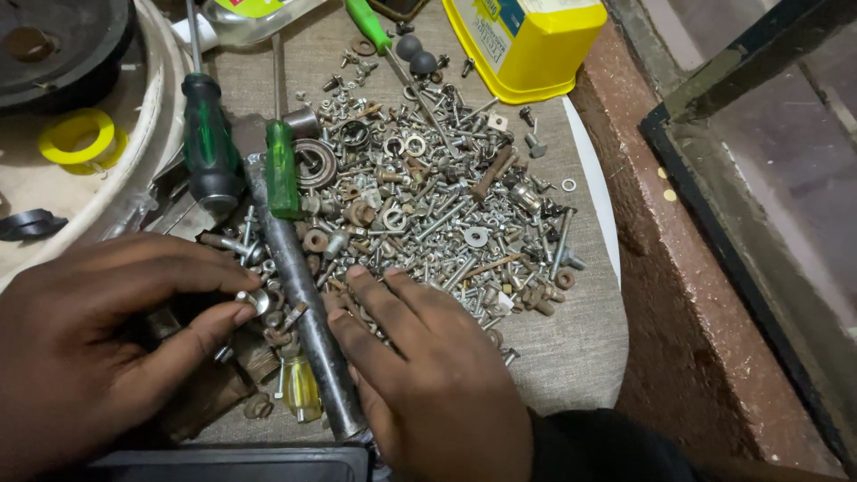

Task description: The person sorts through a large pile of mixed metal fasteners on a table, picking up individual items like bolts, nuts, and washers. They examine the items in their hands and place selected pieces into a black tray positioned in front of them.

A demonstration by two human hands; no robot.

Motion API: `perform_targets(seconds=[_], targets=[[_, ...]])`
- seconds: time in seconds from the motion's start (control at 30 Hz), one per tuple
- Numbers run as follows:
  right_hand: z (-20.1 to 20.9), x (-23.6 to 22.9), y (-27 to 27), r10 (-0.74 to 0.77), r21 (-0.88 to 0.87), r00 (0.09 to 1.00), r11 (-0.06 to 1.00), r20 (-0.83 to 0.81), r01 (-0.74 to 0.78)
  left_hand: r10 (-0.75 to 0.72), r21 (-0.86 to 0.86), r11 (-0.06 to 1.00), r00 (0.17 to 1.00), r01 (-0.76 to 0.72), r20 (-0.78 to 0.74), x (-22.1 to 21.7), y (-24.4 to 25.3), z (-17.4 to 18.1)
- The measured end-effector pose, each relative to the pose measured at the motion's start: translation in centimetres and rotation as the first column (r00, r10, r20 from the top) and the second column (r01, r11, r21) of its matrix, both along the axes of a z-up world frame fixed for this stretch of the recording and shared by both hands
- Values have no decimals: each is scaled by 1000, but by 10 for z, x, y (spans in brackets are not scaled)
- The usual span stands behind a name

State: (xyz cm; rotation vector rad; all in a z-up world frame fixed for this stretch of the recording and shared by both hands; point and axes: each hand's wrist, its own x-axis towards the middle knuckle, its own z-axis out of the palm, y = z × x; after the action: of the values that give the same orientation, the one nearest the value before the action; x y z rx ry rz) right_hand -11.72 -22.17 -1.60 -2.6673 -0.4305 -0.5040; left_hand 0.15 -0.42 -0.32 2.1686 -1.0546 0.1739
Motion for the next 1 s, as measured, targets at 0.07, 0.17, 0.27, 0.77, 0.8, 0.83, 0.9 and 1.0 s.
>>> perform_targets(seconds=[0.07, 0.17, 0.27, 0.77, 0.8, 0.83, 0.9, 1.0], targets=[[-1, 1, -3, 9, 17, 1000, 1000, 3, -9, -4, -8, 1000, 1000, 4, -2, 0, -1, 1], [4, 4, -8, 36, 82, 999, 996, 32, -39, -15, -11, 1000, 1000, 15, 4, 0, 1, 0], [14, 19, -31, -9, 175, 997, 984, 82, -6, -18, 4, 1000, 1000, 18, 16, 2, 2, -3], [-22, 58, -103, -449, -110, 894, 889, -13, 445, -59, 49, 997, 997, 56, 52, 7, 4, -7], [-25, 61, -104, -423, -110, 906, 900, 11, 422, -69, 64, 996, 995, 64, 75, 9, 6, -8], [-24, 61, -106, -411, -107, 911, 906, 18, 411, -56, 66, 997, 995, 51, 82, 10, 4, -9], [-27, 61, -106, -365, -75, 923, 924, 120, 375, -31, 81, 996, 997, 25, 69, 11, 5, -12], [-5, 55, -95, -214, 17, 957, 977, 194, 215, -58, 20, 998, 993, 56, 104, 14, 5, -18]])
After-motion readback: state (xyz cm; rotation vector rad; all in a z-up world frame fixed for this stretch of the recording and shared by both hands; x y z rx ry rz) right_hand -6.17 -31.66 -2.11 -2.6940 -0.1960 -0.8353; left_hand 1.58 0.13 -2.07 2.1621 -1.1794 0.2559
